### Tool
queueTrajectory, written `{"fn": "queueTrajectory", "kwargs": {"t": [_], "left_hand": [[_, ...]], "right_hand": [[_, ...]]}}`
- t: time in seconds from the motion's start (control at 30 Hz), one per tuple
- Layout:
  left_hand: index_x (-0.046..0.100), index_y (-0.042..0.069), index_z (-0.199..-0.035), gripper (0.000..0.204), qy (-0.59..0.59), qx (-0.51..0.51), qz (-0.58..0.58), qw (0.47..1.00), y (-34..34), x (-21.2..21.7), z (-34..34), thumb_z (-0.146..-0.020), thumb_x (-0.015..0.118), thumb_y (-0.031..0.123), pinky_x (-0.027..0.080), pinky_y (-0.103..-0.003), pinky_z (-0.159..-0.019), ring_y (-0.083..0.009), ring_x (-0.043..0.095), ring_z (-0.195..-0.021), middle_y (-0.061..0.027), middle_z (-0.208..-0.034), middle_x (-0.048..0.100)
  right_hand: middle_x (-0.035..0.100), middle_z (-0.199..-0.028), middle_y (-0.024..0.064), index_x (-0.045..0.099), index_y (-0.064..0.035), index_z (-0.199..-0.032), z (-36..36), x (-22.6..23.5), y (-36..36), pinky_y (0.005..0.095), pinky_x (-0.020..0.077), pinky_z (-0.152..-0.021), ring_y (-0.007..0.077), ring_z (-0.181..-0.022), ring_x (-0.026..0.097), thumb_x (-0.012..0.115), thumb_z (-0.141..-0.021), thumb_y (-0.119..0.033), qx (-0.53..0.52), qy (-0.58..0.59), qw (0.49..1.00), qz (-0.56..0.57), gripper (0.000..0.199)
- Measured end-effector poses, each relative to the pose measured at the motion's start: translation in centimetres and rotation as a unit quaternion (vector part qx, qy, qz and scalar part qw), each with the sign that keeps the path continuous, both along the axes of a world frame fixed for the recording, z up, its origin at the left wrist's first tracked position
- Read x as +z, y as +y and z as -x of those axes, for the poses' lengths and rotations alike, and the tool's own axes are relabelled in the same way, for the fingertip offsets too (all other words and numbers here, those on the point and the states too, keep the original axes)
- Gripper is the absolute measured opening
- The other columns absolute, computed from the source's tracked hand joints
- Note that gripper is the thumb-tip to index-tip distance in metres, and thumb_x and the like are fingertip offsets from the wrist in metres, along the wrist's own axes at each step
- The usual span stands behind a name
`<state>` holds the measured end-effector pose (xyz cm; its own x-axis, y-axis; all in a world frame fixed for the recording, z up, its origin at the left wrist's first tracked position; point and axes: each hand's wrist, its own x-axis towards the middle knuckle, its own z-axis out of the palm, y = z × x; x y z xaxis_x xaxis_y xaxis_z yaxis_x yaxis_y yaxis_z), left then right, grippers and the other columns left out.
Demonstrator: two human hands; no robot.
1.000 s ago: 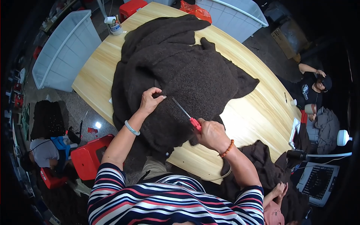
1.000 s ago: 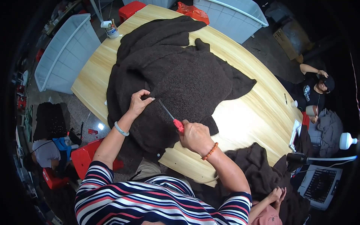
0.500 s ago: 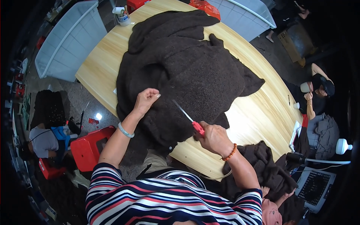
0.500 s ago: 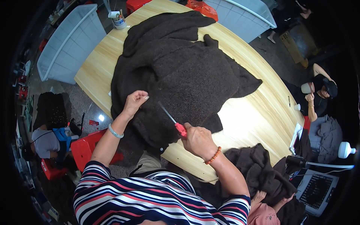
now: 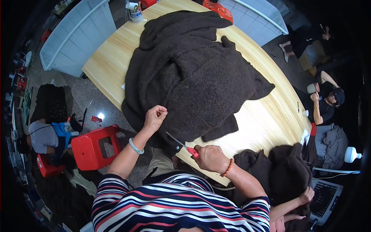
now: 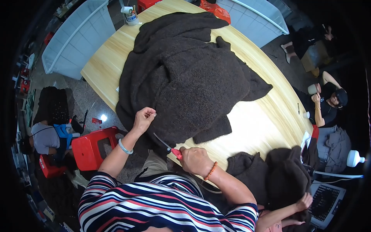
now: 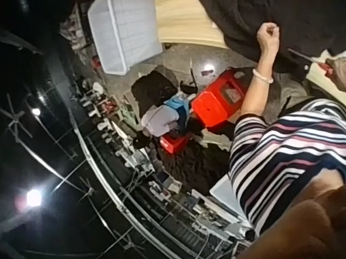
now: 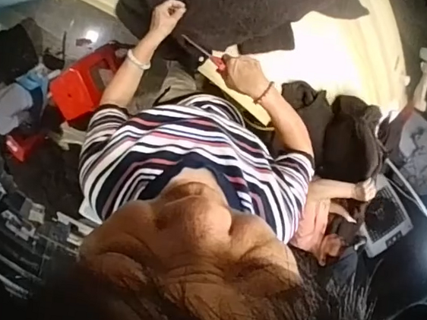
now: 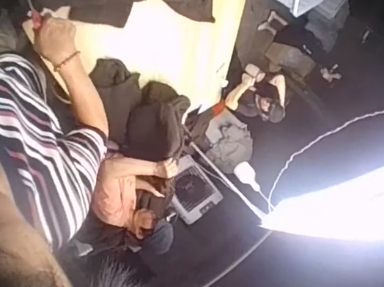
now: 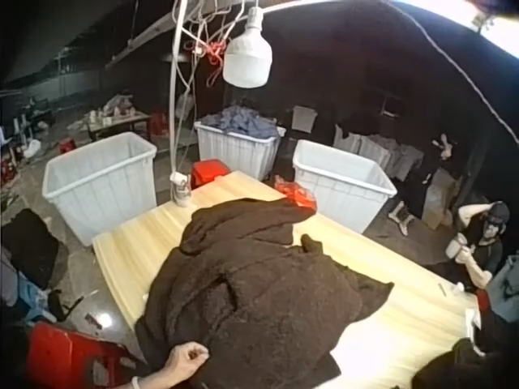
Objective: Trimming excess threads from garments using scissors on a work table.
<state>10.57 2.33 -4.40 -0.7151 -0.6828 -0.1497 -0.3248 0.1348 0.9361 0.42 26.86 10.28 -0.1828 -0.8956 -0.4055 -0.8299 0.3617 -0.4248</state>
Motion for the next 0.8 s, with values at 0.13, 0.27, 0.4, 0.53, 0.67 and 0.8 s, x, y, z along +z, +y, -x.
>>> {"fn": "queueTrajectory", "kwargs": {"t": [0.13, 0.27, 0.4, 0.53, 0.67, 0.8], "left_hand": [[0.063, 0.002, -0.104, 0.023, 0.068, 0.046, 0.167, 0.982, 0.6, 2.2, 0.5, -0.083, 0.069, 0.004, 0.046, -0.022, -0.063, -0.0097, 0.056, -0.065, -0.0056, -0.092, 0.062], [0.059, 0.002, -0.114, 0.037, 0.135, -0.028, 0.208, 0.968, -0.2, 7.1, 4.8, -0.080, 0.072, 0.007, 0.049, -0.029, -0.063, -0.0178, 0.055, -0.057, -0.0125, -0.101, 0.059], [0.060, -0.002, -0.112, 0.035, 0.107, -0.035, 0.063, 0.992, -2.3, 4.7, 10.6, -0.080, 0.072, 0.008, 0.049, -0.026, -0.060, -0.0121, 0.060, -0.059, -0.0122, -0.099, 0.065], [0.064, -0.002, -0.095, 0.015, 0.015, -0.120, -0.131, 0.984, -2.1, 4.1, 12.2, -0.082, 0.069, 0.004, 0.047, -0.021, -0.053, -0.0063, 0.059, -0.060, -0.0006, -0.072, 0.062], [0.064, -0.001, -0.093, 0.011, 0.060, -0.108, -0.184, 0.975, -1.9, 3.3, 10.9, -0.084, 0.069, 0.003, 0.047, -0.020, -0.053, -0.0066, 0.060, -0.061, -0.0019, -0.074, 0.063], [0.064, -0.001, -0.091, 0.008, 0.064, -0.096, -0.206, 0.972, -2.1, 3.9, 10.8, -0.085, 0.069, 0.002, 0.047, -0.018, -0.054, -0.0064, 0.060, -0.061, -0.0022, -0.074, 0.064]], "right_hand": [[0.061, -0.064, 0.0198, 0.056, -0.0070, -0.098, 1.4, 1.0, 0.5, 0.0449, 0.0502, -0.057, 0.0378, -0.062, 0.063, 0.062, -0.088, -0.028, -0.126, -0.009, 0.991, 0.040, 0.024], [0.061, -0.066, 0.0209, 0.055, -0.0065, -0.097, 2.7, 1.2, 0.8, 0.0463, 0.0503, -0.059, 0.0398, -0.064, 0.063, 0.061, -0.088, -0.023, -0.192, -0.019, 0.979, 0.070, 0.020], [0.062, -0.065, 0.0231, 0.054, -0.0033, -0.094, 3.8, 1.9, 0.1, 0.0478, 0.0509, -0.060, 0.0404, -0.064, 0.064, 0.061, -0.088, -0.025, -0.202, 0.033, 0.976, 0.074, 0.024], [0.062, -0.066, 0.0246, 0.058, -0.0002, -0.091, 5.1, 2.0, -0.5, 0.0482, 0.0519, -0.061, 0.0404, -0.064, 0.065, 0.061, -0.085, -0.023, -0.222, 0.072, 0.969, 0.076, 0.024], [0.063, -0.064, 0.0223, 0.060, -0.0005, -0.090, 4.4, 1.7, -0.4, 0.0474, 0.0528, -0.061, 0.0390, -0.063, 0.065, 0.061, -0.085, -0.022, -0.182, 0.059, 0.980, 0.059, 0.022], [0.063, -0.063, 0.0213, 0.060, -0.0004, -0.088, 4.9, 1.4, -0.4, 0.0462, 0.0535, -0.061, 0.0372, -0.063, 0.066, 0.061, -0.084, -0.021, -0.207, 0.072, 0.974, 0.059, 0.021]]}}
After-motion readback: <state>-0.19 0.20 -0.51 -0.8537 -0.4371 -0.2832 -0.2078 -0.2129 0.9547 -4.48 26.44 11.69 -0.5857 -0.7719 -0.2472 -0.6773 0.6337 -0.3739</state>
